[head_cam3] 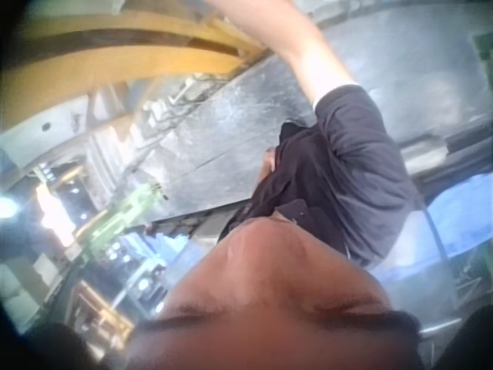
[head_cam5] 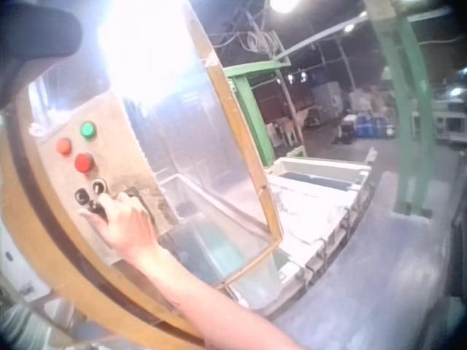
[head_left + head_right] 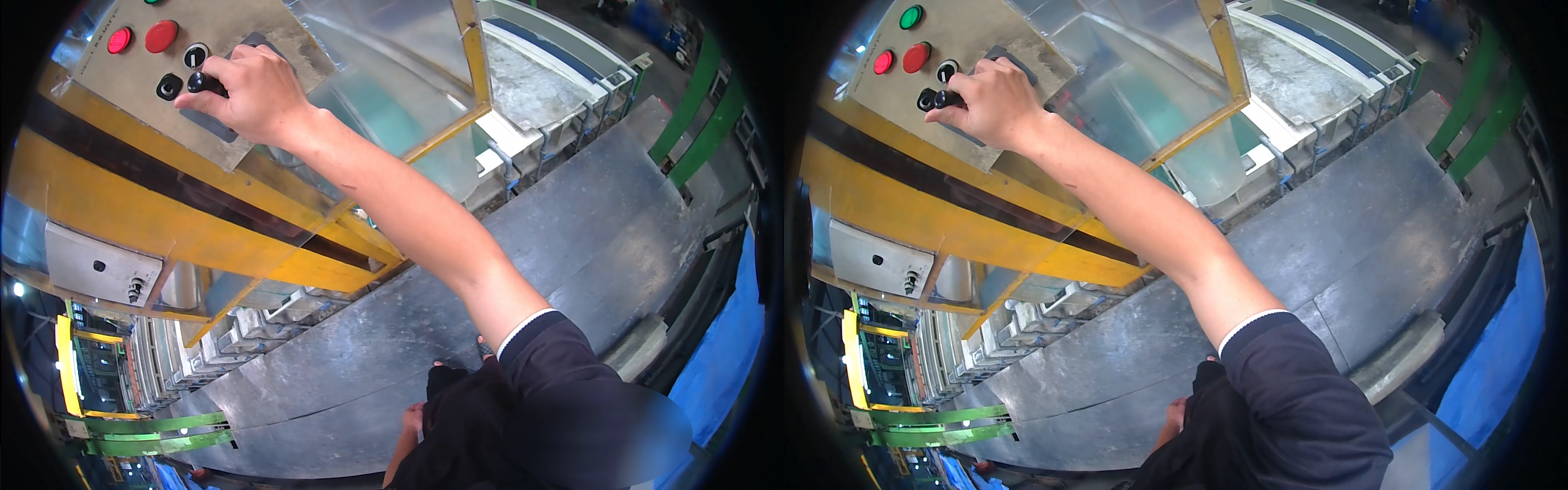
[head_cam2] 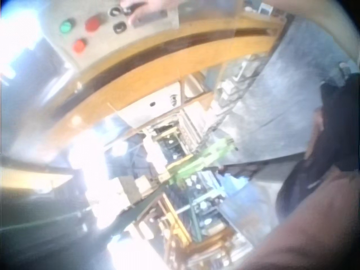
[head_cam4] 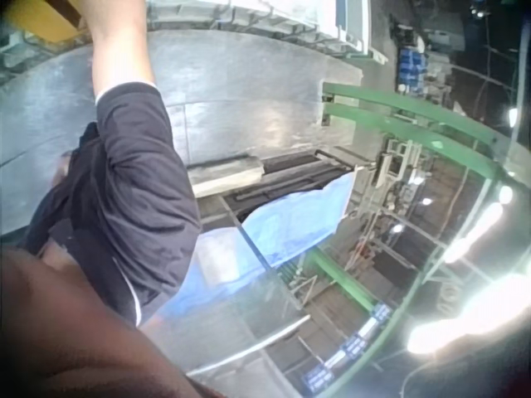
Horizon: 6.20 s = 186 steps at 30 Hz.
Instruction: The person stands at a control panel and repeatedly presses buttons and turns a knob to operate a large industrial machine. The person occasionally looks around the factory floor while continuing to manipulate the controls.
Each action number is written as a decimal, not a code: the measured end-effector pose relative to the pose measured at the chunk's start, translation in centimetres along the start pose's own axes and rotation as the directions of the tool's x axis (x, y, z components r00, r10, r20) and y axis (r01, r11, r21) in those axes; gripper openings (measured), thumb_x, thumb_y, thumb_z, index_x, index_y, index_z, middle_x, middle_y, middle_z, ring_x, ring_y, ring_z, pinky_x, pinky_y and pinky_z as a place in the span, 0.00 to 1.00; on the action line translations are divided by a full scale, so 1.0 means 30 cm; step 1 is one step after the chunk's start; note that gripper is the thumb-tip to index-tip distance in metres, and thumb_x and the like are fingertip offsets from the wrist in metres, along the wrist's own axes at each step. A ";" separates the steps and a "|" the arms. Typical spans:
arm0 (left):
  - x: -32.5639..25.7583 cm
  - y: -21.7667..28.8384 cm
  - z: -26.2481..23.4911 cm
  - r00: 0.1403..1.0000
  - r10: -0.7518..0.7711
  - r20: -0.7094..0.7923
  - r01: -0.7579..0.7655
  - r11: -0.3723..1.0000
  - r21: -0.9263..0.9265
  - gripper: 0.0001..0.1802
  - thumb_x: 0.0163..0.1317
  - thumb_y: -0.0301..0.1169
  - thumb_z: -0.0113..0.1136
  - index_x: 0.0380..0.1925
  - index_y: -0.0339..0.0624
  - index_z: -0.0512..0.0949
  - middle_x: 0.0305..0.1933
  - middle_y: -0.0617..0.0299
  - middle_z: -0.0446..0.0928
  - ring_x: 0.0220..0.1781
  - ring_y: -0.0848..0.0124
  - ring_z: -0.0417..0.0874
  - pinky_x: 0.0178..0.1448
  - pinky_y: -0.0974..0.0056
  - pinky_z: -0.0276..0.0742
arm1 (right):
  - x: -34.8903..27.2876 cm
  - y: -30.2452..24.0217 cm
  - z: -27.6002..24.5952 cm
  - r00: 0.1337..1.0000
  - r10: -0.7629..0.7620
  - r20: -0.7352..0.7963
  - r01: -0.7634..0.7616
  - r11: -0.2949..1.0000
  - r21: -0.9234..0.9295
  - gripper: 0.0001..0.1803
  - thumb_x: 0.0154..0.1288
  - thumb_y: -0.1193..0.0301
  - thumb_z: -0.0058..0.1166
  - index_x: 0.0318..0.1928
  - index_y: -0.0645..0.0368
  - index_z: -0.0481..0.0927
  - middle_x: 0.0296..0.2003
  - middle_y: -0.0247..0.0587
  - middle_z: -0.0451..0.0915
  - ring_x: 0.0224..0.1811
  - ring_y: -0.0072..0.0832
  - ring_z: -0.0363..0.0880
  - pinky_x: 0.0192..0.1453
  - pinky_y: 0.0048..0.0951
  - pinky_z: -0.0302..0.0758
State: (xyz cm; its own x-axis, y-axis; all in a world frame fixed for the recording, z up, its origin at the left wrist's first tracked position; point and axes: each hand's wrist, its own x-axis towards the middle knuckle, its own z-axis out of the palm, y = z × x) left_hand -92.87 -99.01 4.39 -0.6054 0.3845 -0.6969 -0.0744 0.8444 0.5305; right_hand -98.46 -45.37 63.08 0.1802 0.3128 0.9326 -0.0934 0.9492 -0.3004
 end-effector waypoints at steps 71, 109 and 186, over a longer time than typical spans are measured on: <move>0.059 -0.174 0.164 0.996 -0.025 -0.091 0.022 0.999 -0.041 0.25 0.54 0.50 0.50 0.36 0.39 0.78 0.37 0.46 0.77 0.45 0.52 0.77 0.47 0.57 0.71 | 0.005 -0.104 -0.015 0.985 0.033 0.170 -0.057 0.988 0.141 0.20 0.66 0.61 0.40 0.21 0.61 0.69 0.18 0.45 0.68 0.26 0.39 0.67 0.32 0.36 0.63; -0.007 -0.059 0.109 0.992 -0.047 -0.113 0.051 0.998 0.035 0.25 0.52 0.51 0.50 0.37 0.41 0.78 0.39 0.47 0.77 0.47 0.52 0.75 0.50 0.56 0.70 | 0.016 -0.139 -0.009 0.974 0.117 0.195 -0.154 0.971 0.183 0.17 0.64 0.63 0.43 0.21 0.59 0.70 0.19 0.37 0.70 0.24 0.29 0.68 0.33 0.28 0.64; -0.096 -0.544 -0.068 0.997 -0.015 -0.074 -0.003 0.971 -0.241 0.25 0.51 0.48 0.56 0.35 0.34 0.78 0.35 0.47 0.78 0.42 0.58 0.79 0.45 0.60 0.72 | -0.041 -0.108 0.023 0.914 0.348 0.208 -0.405 0.813 0.419 0.21 0.58 0.70 0.53 0.11 0.64 0.68 0.13 0.31 0.66 0.19 0.17 0.62 0.26 0.20 0.59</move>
State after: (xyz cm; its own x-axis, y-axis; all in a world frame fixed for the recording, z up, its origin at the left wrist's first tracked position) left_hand -91.53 -114.65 -1.28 -0.6609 0.3432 -0.6674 -0.2610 0.7286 0.6332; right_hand -99.07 -48.87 63.04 -0.0718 0.6093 0.7897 -0.5591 0.6311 -0.5377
